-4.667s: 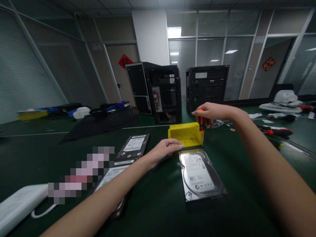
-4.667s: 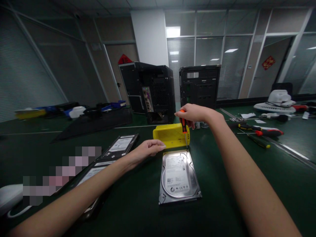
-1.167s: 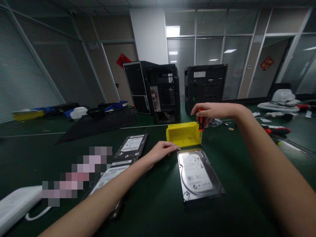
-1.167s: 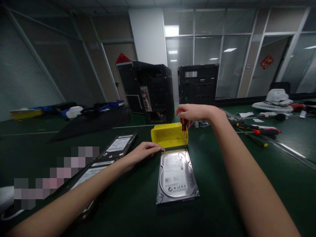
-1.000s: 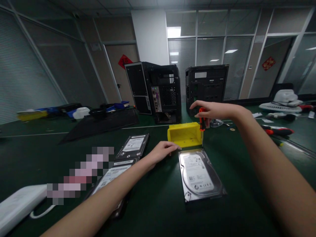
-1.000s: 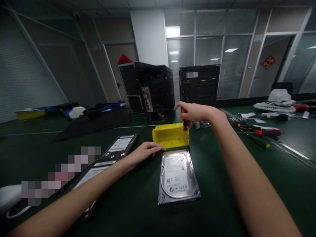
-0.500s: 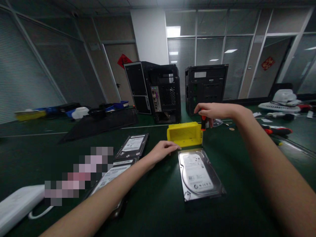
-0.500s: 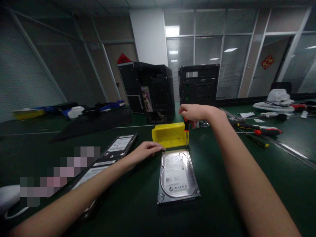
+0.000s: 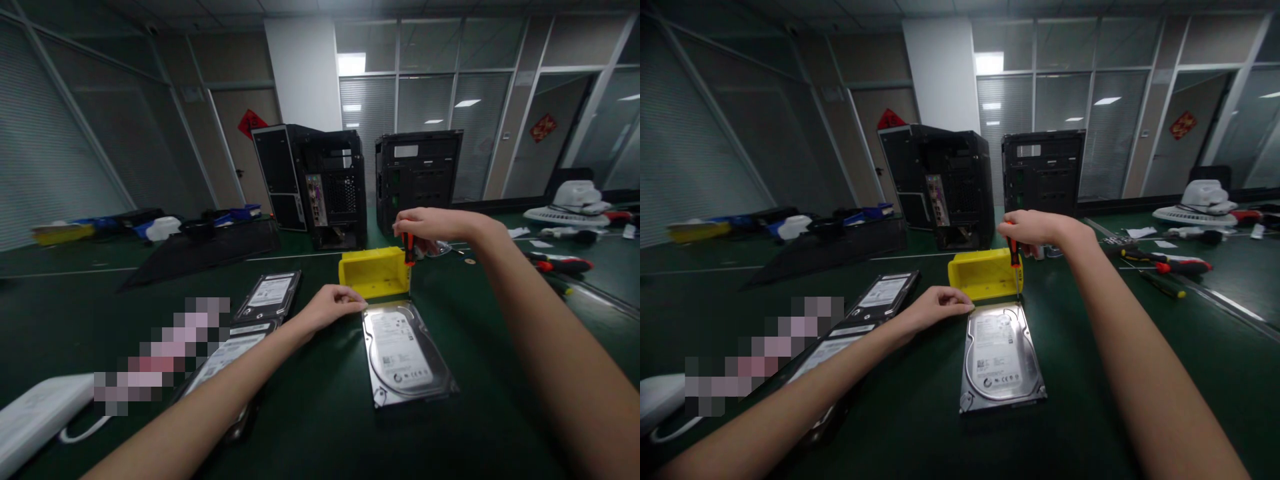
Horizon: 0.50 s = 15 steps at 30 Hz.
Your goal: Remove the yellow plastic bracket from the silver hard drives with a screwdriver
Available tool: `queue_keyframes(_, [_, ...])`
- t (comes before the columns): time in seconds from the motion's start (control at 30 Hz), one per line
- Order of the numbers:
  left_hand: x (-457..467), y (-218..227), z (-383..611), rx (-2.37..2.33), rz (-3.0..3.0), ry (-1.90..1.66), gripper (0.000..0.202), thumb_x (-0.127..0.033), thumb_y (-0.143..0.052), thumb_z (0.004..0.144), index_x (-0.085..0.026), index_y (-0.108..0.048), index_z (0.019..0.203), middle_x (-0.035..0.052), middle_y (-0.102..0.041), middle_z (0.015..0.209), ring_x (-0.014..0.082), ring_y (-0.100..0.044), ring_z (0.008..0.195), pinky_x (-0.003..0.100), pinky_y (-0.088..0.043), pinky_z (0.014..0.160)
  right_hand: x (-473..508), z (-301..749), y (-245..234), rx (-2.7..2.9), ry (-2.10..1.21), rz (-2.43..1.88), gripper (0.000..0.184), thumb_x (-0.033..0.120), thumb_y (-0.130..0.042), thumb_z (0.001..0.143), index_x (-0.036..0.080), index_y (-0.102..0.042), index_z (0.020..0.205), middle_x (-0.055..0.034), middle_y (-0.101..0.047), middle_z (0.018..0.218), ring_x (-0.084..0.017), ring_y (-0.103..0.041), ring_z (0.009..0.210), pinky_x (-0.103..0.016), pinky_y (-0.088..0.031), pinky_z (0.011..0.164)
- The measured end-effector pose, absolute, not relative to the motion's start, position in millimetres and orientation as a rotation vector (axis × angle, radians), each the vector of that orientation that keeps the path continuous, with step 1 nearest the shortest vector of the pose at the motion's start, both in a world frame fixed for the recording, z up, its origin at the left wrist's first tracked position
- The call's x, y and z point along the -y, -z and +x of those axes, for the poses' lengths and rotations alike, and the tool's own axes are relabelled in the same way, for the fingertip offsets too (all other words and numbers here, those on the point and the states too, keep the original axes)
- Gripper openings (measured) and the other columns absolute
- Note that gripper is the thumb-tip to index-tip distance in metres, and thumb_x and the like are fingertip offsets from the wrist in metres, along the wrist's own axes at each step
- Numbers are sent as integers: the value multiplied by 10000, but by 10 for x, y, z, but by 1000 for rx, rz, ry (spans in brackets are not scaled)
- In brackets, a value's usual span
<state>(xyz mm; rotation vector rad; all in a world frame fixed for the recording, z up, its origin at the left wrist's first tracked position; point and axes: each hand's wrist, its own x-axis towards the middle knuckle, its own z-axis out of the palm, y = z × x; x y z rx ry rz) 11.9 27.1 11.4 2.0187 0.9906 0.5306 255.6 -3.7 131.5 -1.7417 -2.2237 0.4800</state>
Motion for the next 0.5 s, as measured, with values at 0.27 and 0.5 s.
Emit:
queue_keyframes(0.27, [-266, -124, 128, -1014, 2022, -561, 337, -455, -628, 665, -140, -644, 783, -43, -446, 566, 107, -409, 561, 228, -293, 536, 42, 2574, -1337, 2253, -535, -1741, 372, 524, -406, 824, 170, -521, 838, -58, -636, 615, -142, -578, 459, -238, -449, 445])
queue_keyframes(0.5, [-245, -132, 135, -997, 1952, -557, 305, -432, -586, 712, -140, -627, 793, -43, -446, 578, 103, -409, 559, 228, -299, 540, 57, 2545, -1381, 2240, -330, -1791, 402, 535, -497, 763, 150, -582, 682, -76, -659, 630, -143, -598, 488, -240, -458, 485])
